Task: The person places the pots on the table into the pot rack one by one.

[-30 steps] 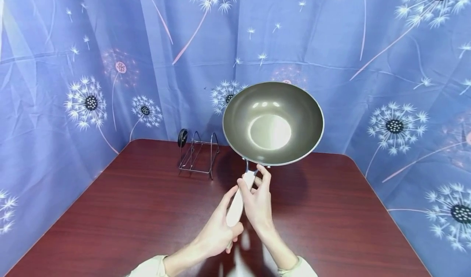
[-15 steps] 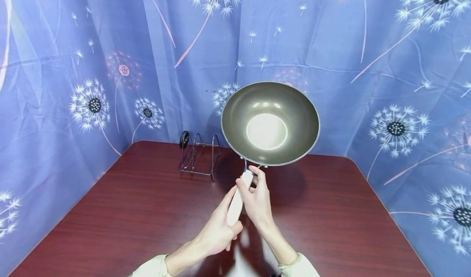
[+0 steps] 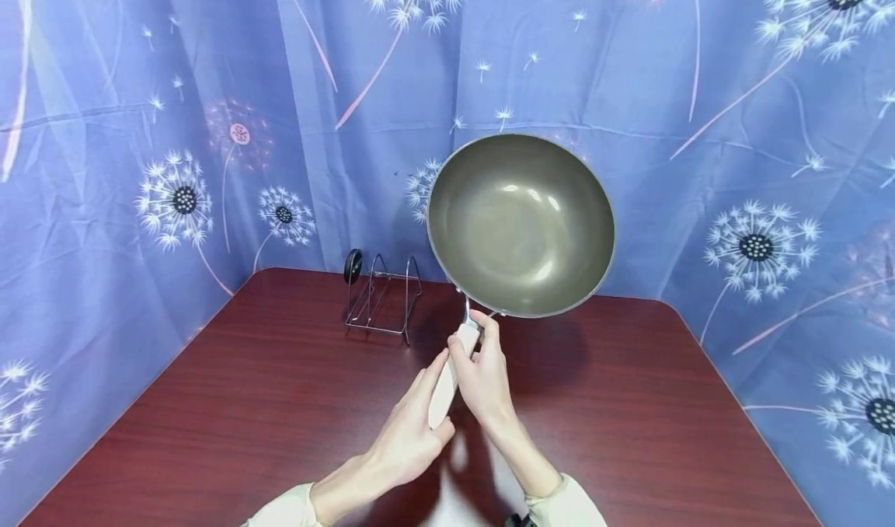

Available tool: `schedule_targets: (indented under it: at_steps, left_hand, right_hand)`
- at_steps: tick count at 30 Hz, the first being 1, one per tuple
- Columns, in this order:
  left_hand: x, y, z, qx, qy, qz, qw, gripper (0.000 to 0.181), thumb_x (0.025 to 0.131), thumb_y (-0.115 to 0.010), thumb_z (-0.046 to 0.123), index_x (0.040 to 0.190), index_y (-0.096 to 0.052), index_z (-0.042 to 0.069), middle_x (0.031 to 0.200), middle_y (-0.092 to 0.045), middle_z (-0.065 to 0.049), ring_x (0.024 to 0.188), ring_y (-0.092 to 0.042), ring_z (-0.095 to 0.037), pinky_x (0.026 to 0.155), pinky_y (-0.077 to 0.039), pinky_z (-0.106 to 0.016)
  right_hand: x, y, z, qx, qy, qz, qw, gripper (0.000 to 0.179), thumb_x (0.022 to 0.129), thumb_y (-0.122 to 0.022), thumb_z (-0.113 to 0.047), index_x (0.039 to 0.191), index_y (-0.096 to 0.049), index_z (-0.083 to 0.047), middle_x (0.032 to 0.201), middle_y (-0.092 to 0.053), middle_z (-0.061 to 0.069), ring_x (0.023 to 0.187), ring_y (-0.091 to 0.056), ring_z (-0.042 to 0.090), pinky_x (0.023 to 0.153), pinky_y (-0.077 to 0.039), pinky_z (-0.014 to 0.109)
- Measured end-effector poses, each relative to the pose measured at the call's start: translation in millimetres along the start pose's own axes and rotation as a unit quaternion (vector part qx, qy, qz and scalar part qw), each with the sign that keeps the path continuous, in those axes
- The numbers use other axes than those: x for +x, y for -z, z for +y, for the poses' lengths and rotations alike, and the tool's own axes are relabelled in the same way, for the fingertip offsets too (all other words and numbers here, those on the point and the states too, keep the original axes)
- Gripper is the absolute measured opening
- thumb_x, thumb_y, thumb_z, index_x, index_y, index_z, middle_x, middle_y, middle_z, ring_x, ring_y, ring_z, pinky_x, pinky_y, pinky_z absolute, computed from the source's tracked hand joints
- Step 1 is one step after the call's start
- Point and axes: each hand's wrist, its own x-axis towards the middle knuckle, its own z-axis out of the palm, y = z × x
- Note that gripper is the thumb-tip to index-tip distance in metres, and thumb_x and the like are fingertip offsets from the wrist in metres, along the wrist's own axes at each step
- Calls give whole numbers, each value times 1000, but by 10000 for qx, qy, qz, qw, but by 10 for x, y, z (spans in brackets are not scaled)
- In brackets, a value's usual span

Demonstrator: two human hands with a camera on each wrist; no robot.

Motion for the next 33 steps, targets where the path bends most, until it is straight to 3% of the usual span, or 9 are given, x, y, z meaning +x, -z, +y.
schedule_targets:
  at_steps: [6,13,19,25,29,31,33]
  left_hand:
    - [12,19,-13,223,-370,317,9986,96,74,-63,2,159,-22,22,120,-54,-3,83,-54,-13,64,-45,-27]
    - [19,26,-62,680,-809,690,9920,96,72,-65,0,158,-25,18,124,-55,-4,73,-54,-14,55,-43,-24]
    - [15,38,-102,1193,-1254,1033,9795,99,69,-68,-1,158,-27,19,128,-55,-2,71,-60,-16,48,-40,-21]
    - [-20,95,-144,1227,-1461,1218,9740,93,72,-74,4,155,-34,17,126,-57,0,80,-63,-16,52,-47,-25]
    - [-45,157,-167,730,-1246,1028,9842,92,75,-76,7,155,-34,22,125,-57,3,84,-62,-14,61,-51,-26]
    - [-46,201,-143,-231,-851,537,9947,91,79,-73,6,155,-31,32,126,-55,-1,82,-62,-15,57,-54,-30]
    - [-40,245,-116,-1367,-427,-51,9897,90,84,-68,4,154,-27,41,122,-55,-4,70,-61,-14,48,-55,-35]
  right_hand:
    - [36,-15,-95,-95,156,-43,9998,53,98,-62,-24,144,-39,-14,113,-62,18,78,-65,16,69,-53,21]
    - [95,-35,-152,-338,171,5,9993,58,96,-65,-30,144,-39,-12,109,-64,17,79,-64,14,71,-52,22]
    - [116,-50,-168,652,197,-334,9971,52,98,-60,-16,142,-32,-8,96,-60,15,65,-72,21,59,-59,31]
    - [104,-55,-173,1224,448,-690,9891,47,101,-53,-7,140,-26,-5,104,-54,11,71,-74,25,61,-60,33]
    - [80,-61,-184,1210,795,-776,9864,44,100,-53,-5,136,-28,-4,105,-54,11,78,-70,13,66,-59,26]
    - [82,-62,-194,1179,1028,-754,9848,42,100,-54,-4,135,-30,-4,105,-55,11,85,-66,8,69,-56,21]
    - [87,-61,-201,1138,1249,-745,9828,41,100,-54,-3,134,-32,-4,106,-55,10,91,-62,6,71,-53,17]
